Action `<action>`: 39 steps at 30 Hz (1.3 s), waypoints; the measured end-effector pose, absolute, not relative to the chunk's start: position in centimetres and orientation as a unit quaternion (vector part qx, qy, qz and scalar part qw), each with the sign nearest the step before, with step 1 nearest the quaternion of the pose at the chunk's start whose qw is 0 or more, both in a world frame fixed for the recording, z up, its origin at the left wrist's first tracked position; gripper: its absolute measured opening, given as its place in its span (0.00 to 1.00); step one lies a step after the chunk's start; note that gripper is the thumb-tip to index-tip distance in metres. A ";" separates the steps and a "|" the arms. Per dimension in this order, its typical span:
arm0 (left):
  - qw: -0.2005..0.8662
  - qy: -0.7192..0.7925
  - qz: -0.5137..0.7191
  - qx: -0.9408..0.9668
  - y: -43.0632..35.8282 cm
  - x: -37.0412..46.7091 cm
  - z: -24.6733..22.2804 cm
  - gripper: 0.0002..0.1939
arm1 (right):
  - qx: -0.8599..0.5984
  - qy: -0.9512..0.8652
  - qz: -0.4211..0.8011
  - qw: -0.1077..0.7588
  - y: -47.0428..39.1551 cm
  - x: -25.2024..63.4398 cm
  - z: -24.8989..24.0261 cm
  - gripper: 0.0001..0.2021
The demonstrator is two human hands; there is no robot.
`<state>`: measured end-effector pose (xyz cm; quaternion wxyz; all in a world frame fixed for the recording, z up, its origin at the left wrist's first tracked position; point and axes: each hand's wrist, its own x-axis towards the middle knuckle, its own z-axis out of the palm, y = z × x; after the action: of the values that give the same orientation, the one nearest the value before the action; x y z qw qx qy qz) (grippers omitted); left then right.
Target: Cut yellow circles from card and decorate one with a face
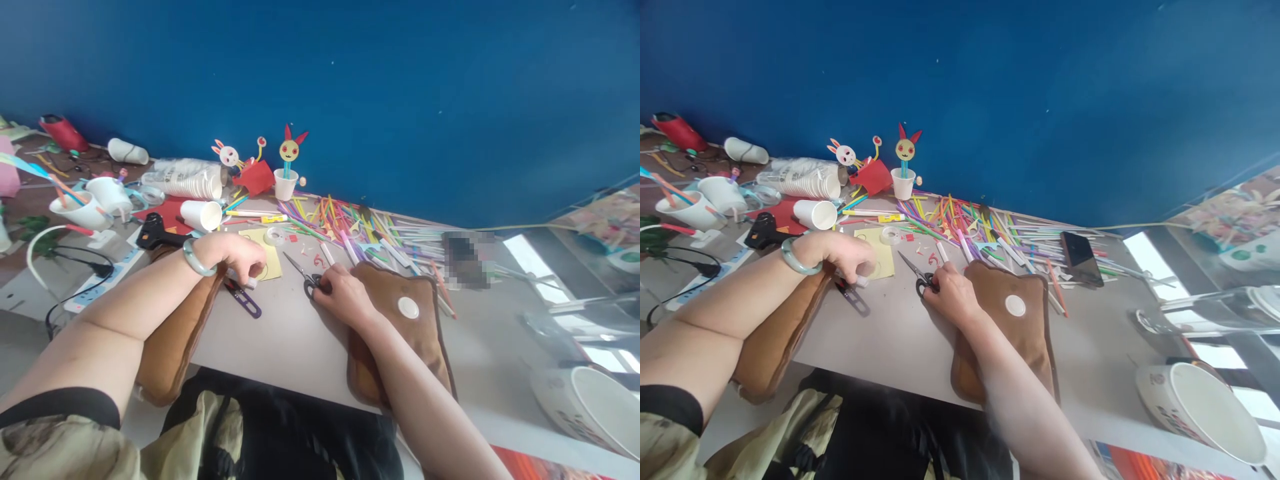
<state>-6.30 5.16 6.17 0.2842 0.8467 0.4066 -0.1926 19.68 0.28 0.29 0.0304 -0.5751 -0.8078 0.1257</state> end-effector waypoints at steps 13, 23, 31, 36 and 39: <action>0.015 0.576 -0.032 0.817 7.8 -9.4 5.3 0.10 | -0.575 -0.807 0.126 0.046 0.3 19.7 0.2 0.07; 0.010 0.601 -0.054 0.798 9.3 -9.2 3.6 0.07 | -0.593 -0.795 0.126 -0.004 0.1 19.6 0.8 0.09; 0.054 0.621 -0.081 0.778 9.9 -8.7 3.4 0.13 | -0.595 -0.796 0.111 -0.005 0.1 19.7 0.9 0.09; 0.074 0.624 -0.079 0.774 10.6 -9.0 2.9 0.11 | -0.576 -0.814 0.069 0.016 0.2 20.0 1.0 0.09; 0.071 0.625 -0.070 0.774 11.0 -9.2 2.5 0.13 | -0.568 -0.820 0.064 0.013 0.4 20.1 1.1 0.09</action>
<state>-9.24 10.98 2.54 0.0709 0.7741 0.6252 -0.0703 20.15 0.41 1.10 0.0133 -0.5680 -0.8205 0.0636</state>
